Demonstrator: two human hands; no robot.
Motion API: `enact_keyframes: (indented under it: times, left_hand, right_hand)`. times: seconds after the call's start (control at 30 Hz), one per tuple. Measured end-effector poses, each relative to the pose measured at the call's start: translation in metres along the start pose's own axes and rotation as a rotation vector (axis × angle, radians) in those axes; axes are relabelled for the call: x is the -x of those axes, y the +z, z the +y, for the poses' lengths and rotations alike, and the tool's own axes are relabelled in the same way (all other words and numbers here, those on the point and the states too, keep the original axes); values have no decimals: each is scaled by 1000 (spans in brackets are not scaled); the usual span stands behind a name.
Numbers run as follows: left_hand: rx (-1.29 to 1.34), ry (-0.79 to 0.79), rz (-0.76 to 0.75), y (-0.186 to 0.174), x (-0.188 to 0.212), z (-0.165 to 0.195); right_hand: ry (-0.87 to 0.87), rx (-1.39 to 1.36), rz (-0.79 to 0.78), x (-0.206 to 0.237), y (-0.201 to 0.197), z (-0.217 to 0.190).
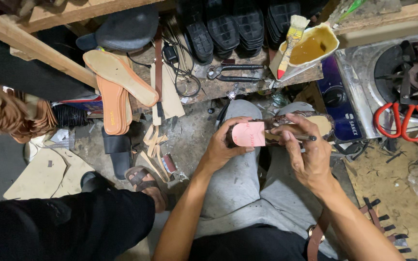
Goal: The person assembles a brown sandal at a workbench. They hold the shoe on their lap, position and press a leather strap with a gold buckle onto the shoe upper, trim and fit components, then apply glue from a container with a brush onto the shoe sole area and press the parts together.
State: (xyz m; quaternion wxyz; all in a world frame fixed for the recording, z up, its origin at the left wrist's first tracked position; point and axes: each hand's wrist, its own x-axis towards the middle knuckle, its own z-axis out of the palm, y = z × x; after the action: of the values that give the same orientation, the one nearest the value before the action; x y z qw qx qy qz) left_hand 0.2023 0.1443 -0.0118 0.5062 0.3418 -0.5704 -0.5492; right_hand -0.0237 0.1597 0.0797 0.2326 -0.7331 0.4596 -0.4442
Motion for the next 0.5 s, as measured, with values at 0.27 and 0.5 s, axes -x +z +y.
enact_keyframes:
  times: [0.27, 0.5]
  left_hand:
    - [18, -23, 7, 1, 6, 1]
    - [-10, -3, 25, 2, 8, -2]
  right_hand:
    - [-23, 50, -18, 6, 2, 2]
    - [39, 37, -10, 6, 2, -7]
